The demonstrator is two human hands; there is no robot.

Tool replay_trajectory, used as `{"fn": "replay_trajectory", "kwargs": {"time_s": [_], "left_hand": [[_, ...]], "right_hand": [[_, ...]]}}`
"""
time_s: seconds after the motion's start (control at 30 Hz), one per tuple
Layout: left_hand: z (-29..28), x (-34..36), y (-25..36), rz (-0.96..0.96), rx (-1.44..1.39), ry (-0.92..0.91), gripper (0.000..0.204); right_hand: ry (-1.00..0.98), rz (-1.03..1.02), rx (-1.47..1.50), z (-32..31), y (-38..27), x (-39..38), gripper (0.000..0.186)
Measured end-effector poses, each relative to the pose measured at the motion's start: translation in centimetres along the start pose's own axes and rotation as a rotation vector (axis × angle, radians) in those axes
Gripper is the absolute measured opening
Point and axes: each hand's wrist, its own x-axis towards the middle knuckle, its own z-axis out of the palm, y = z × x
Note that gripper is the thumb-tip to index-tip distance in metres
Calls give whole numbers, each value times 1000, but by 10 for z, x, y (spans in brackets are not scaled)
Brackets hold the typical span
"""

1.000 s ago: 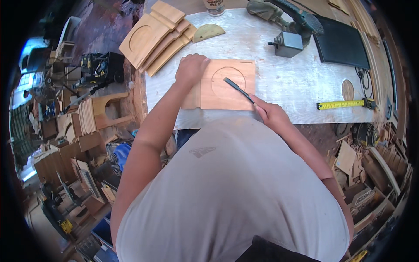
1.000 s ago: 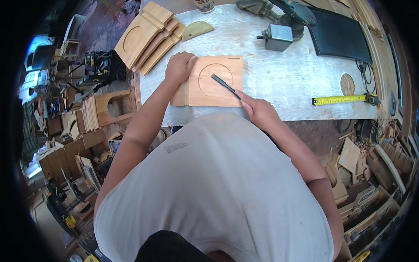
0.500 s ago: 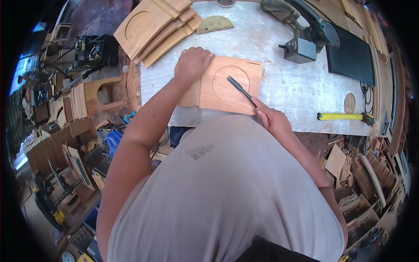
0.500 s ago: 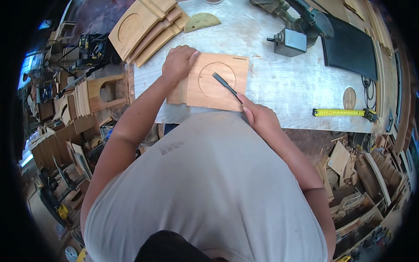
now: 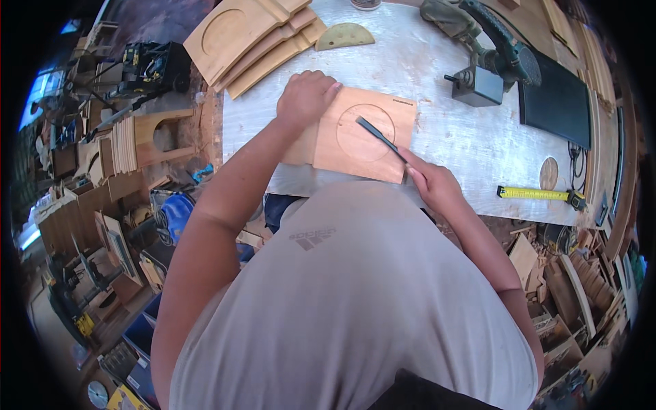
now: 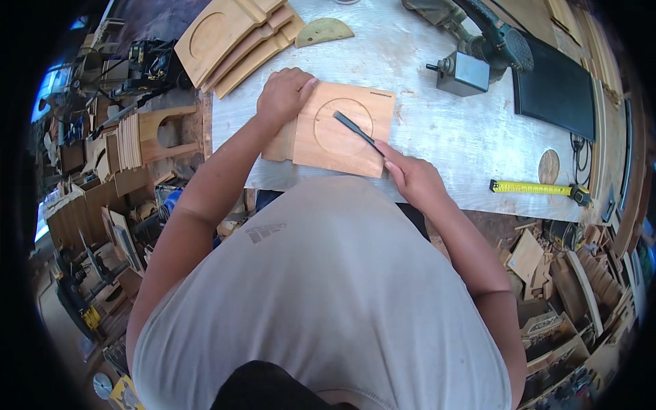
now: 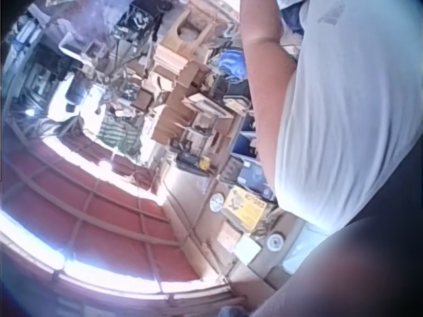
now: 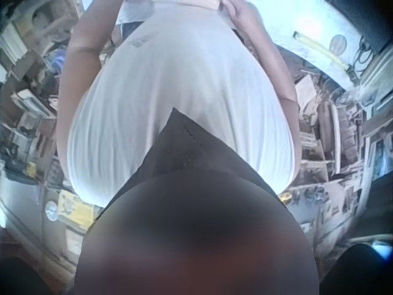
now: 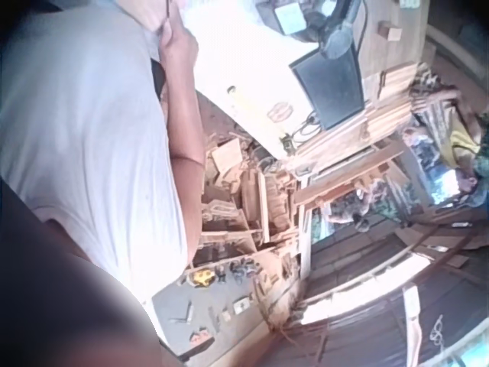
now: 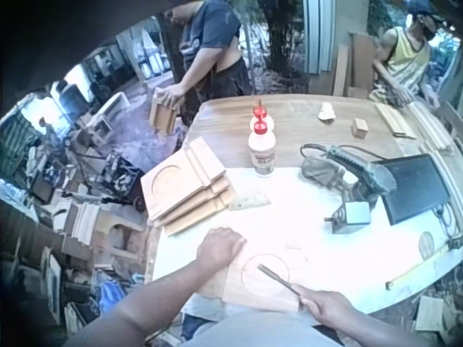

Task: Using a chisel to carve out a circular recess in a block of wood.

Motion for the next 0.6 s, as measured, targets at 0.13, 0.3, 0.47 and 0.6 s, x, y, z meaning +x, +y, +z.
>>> {"fn": "replay_trajectory", "kwargs": {"time_s": [0.13,0.3,0.47,0.6], "left_hand": [[-5,0,2,-10,44,-34,29],[4,-1,-4,12,19,29,30],[1,-2,-1,15,45,2,30],[2,-1,-1,1,35,30,31]], "right_hand": [[-36,31,-33,-8,-17,14,45],[-78,49,-51,-12,-1,8,45],[-107,44,-73,-14,-11,11,45],[-85,-23,-39,-11,-3,6,45]]}}
